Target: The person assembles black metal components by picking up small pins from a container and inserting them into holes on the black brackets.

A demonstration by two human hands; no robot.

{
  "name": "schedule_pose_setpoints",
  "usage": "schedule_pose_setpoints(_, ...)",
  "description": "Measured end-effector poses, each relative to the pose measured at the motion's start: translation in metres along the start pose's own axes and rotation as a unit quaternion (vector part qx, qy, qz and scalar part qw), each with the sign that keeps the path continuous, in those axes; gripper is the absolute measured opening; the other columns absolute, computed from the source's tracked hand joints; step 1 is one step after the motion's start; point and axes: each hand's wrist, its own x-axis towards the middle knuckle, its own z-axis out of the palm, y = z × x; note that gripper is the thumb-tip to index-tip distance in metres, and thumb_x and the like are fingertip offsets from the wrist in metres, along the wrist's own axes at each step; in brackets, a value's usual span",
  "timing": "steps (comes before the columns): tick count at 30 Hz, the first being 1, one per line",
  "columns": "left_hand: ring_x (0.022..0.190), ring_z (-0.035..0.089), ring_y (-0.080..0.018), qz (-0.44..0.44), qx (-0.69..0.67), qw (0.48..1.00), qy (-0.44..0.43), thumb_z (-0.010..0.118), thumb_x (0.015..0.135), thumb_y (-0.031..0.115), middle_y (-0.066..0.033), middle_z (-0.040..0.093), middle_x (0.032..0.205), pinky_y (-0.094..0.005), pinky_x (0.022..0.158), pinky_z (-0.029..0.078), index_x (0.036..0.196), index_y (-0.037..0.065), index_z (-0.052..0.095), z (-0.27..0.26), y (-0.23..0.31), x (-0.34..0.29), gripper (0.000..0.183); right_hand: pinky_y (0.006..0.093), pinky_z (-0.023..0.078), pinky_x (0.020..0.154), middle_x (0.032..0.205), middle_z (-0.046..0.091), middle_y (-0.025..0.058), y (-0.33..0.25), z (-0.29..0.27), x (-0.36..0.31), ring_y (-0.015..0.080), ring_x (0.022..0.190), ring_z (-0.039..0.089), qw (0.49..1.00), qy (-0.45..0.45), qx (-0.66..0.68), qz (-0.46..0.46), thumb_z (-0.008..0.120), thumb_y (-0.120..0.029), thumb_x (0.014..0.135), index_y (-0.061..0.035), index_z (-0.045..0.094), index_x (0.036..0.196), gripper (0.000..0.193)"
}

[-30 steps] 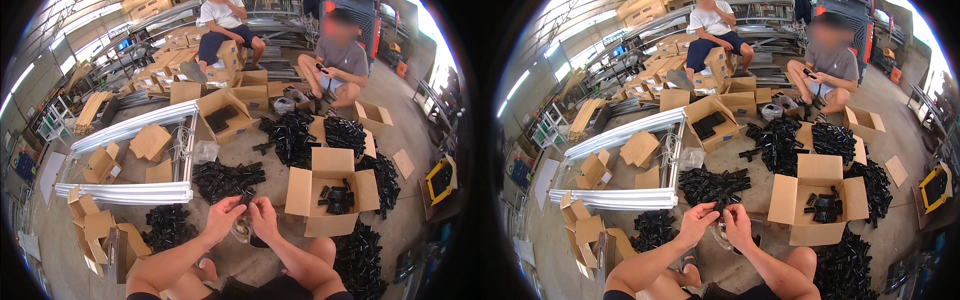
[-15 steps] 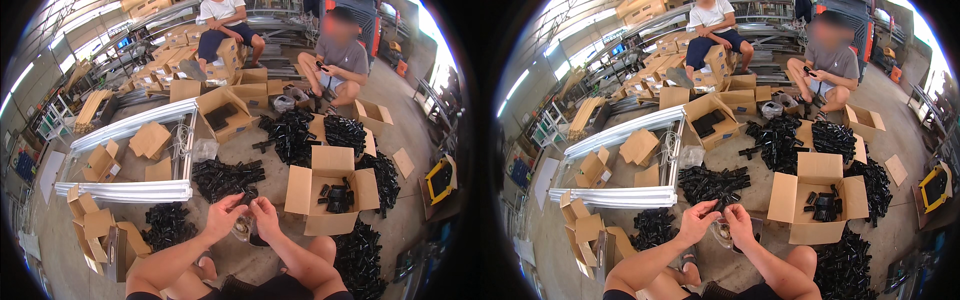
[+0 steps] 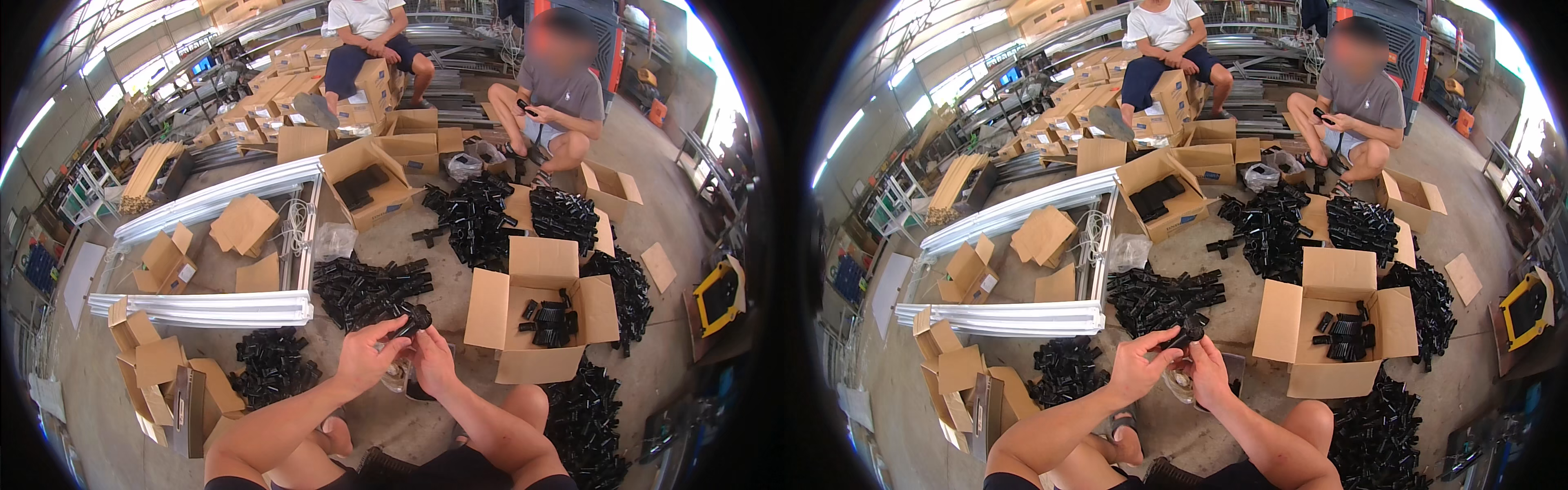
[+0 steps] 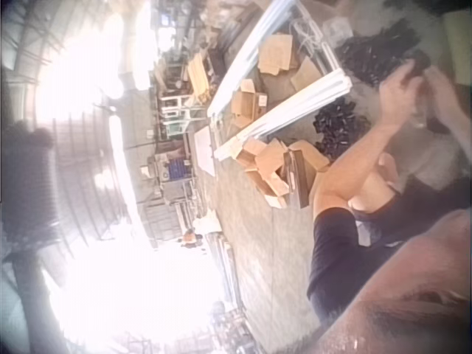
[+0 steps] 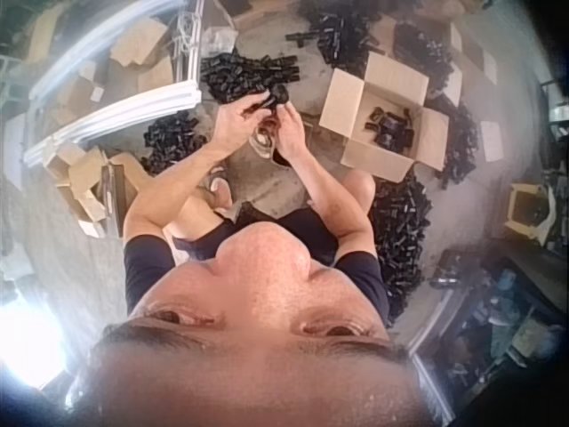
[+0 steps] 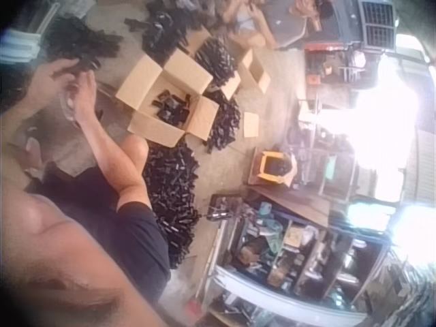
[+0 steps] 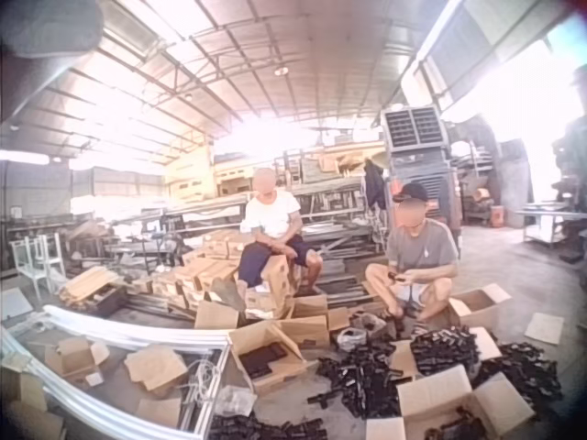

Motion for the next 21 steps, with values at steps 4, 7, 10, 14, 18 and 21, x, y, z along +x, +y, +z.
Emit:
schedule_pose_setpoints(4, 0.090, 0.073, -0.0126, -0.007, 0.008, 1.000, -0.009, 0.077, 0.093, 0.008, -0.0118, 0.078, 0.111, -0.0283, 0.079, 0.060, 0.133, 0.003, 0.069, -0.001, 0.001, 0.000, 0.041, 0.0365, 0.057, 0.084, 0.107, 0.067, 0.0017, -0.004, 0.004, -0.002, 0.0136, 0.095, 0.064, 1.000, 0.005, -0.010, 0.005, 0.046, -0.024, 0.113, -0.0099, 0.059, 0.118, 0.020)
schedule_pose_setpoints(7, 0.092, 0.072, -0.0110, -0.094, -0.177, 0.980, 0.002, 0.074, 0.095, 0.005, -0.0103, 0.077, 0.112, -0.0279, 0.081, 0.060, 0.135, 0.001, 0.067, 0.006, -0.011, 0.000, 0.041, 0.0357, 0.058, 0.083, 0.101, 0.065, 0.0013, 0.001, -0.001, 0.001, 0.0128, 0.091, 0.064, 1.000, -0.019, 0.001, -0.012, 0.050, -0.025, 0.112, -0.0099, 0.057, 0.111, 0.017)
schedule_pose_setpoints(10, 0.094, 0.071, -0.0102, -0.097, -0.196, 0.976, -0.001, 0.073, 0.096, 0.003, -0.0096, 0.076, 0.113, -0.0273, 0.084, 0.059, 0.137, -0.001, 0.065, 0.004, -0.014, 0.002, 0.042, 0.0348, 0.058, 0.081, 0.095, 0.063, 0.0008, 0.001, -0.002, 0.001, 0.0118, 0.087, 0.064, 1.000, -0.027, -0.002, -0.013, 0.056, -0.027, 0.110, -0.0106, 0.054, 0.105, 0.017)
schedule_pose_setpoints(14, 0.095, 0.070, -0.0105, -0.105, -0.175, 0.979, -0.005, 0.073, 0.096, 0.003, -0.0101, 0.076, 0.113, -0.0268, 0.085, 0.059, 0.136, -0.002, 0.065, 0.004, -0.013, 0.002, 0.041, 0.0332, 0.058, 0.078, 0.093, 0.063, 0.0004, 0.003, -0.003, 0.001, 0.0112, 0.084, 0.064, 0.999, -0.021, 0.014, -0.020, 0.059, -0.026, 0.109, -0.0100, 0.056, 0.106, 0.017)
schedule_pose_setpoints(18, 0.096, 0.070, -0.0106, -0.109, -0.194, 0.975, -0.012, 0.073, 0.097, 0.004, -0.0101, 0.076, 0.114, -0.0264, 0.086, 0.058, 0.137, -0.002, 0.064, 0.004, -0.016, 0.001, 0.041, 0.0320, 0.058, 0.078, 0.093, 0.064, 0.0004, 0.004, -0.004, 0.002, 0.0110, 0.082, 0.064, 0.999, -0.024, 0.016, -0.026, 0.059, -0.025, 0.109, -0.0091, 0.056, 0.107, 0.016)
schedule_pose_setpoints(21, 0.097, 0.070, -0.0110, -0.105, -0.203, 0.973, -0.011, 0.073, 0.097, 0.004, -0.0103, 0.075, 0.116, -0.0264, 0.088, 0.057, 0.137, -0.003, 0.063, 0.006, -0.019, 0.001, 0.042, 0.0313, 0.058, 0.077, 0.095, 0.065, 0.0007, 0.004, -0.006, 0.003, 0.0108, 0.081, 0.064, 0.999, -0.023, 0.006, -0.036, 0.059, -0.023, 0.109, -0.0086, 0.057, 0.108, 0.015)
